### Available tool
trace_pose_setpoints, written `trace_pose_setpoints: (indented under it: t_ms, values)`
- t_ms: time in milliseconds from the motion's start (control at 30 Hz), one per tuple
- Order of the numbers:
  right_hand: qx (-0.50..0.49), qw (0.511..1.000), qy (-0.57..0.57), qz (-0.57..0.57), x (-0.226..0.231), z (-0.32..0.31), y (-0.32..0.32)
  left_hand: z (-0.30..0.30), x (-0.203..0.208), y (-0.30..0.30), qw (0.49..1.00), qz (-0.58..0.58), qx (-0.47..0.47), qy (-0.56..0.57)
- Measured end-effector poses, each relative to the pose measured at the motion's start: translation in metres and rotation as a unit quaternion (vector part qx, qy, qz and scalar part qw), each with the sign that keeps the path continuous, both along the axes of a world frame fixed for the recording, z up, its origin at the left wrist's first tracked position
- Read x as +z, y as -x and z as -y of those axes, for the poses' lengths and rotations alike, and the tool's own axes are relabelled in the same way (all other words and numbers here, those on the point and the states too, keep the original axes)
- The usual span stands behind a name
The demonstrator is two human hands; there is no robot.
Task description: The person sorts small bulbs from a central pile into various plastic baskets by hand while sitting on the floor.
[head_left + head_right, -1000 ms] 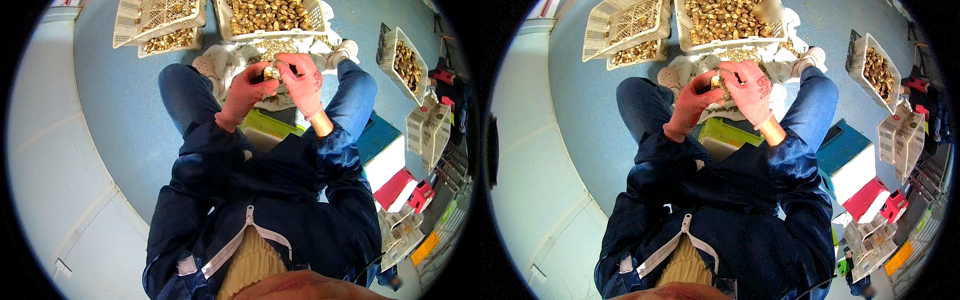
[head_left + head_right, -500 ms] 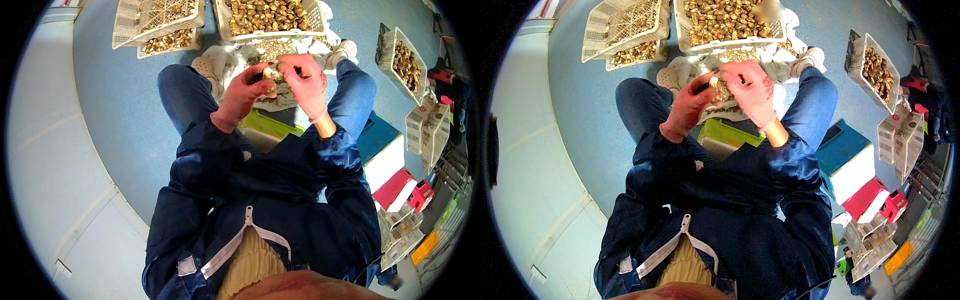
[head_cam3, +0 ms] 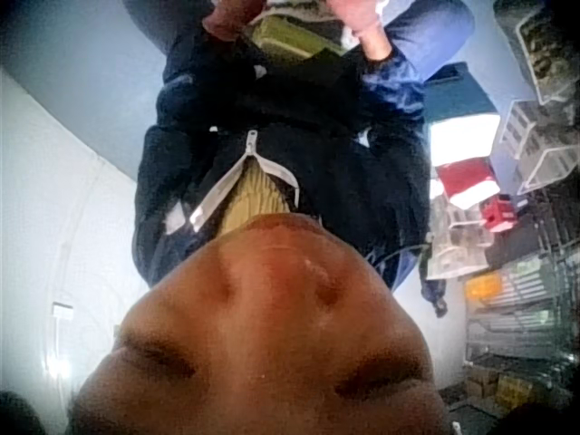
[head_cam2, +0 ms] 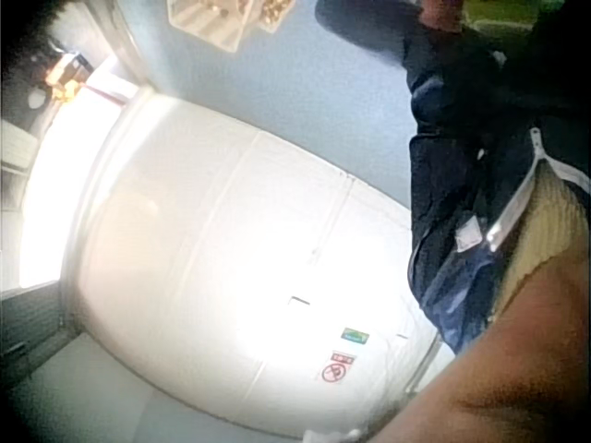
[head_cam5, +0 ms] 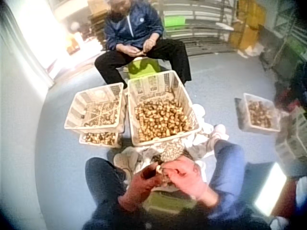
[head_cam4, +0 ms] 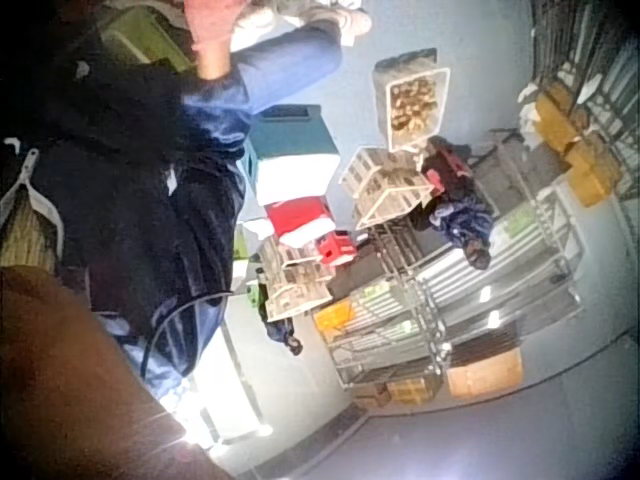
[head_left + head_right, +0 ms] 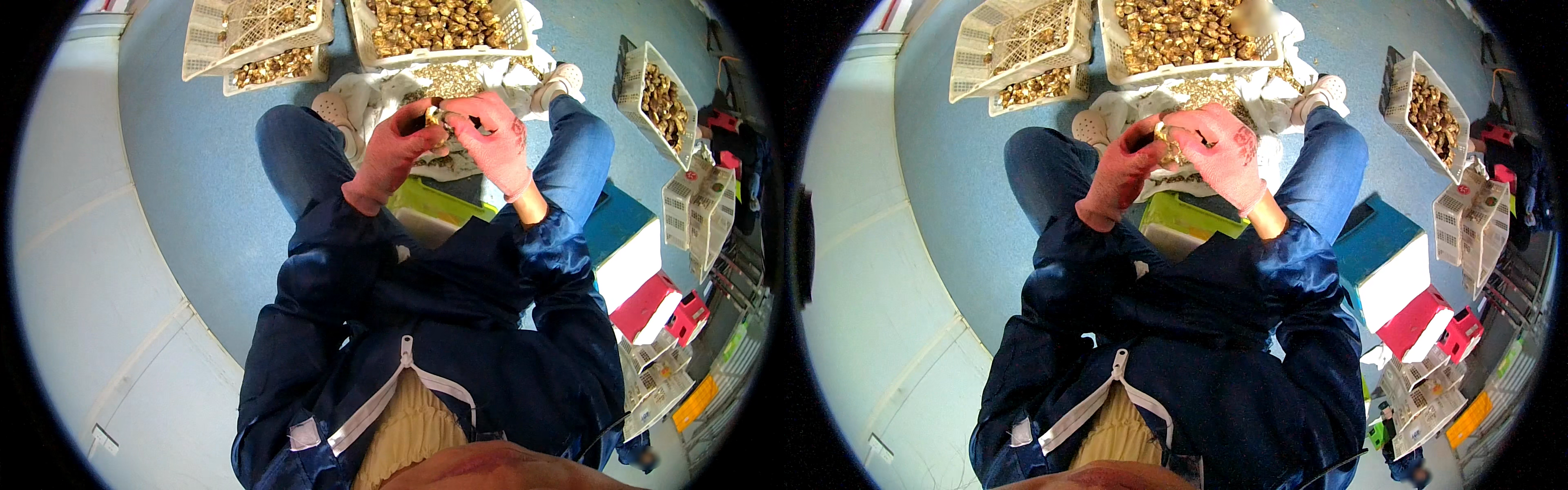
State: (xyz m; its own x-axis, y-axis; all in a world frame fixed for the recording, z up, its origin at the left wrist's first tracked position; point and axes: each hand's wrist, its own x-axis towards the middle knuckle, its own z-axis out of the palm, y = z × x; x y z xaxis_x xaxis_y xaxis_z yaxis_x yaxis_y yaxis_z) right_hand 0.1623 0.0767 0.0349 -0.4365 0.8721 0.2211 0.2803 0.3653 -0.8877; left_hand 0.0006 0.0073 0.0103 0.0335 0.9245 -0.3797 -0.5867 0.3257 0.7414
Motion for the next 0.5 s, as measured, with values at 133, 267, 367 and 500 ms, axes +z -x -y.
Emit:
trace_pose_setpoints:
  t_ms: [133, 267, 367, 500]
  values:
    - [-0.001, 0.999, -0.023, 0.026, -0.002, -0.001, 0.002, 0.0, -0.001, 0.002, 0.999, -0.034, -0.009, 0.0]
    - [-0.036, 0.995, -0.088, 0.033, -0.005, 0.005, 0.006, -0.003, 0.002, -0.001, 0.999, -0.029, -0.002, -0.016]
    - [-0.07, 0.992, -0.1, 0.015, -0.008, 0.008, 0.008, -0.003, 0.004, -0.002, 0.999, 0.024, 0.012, -0.026]
    - [-0.144, 0.989, -0.013, -0.042, -0.002, 0.013, 0.012, -0.001, -0.001, 0.001, 1.0, 0.001, -0.006, -0.022]
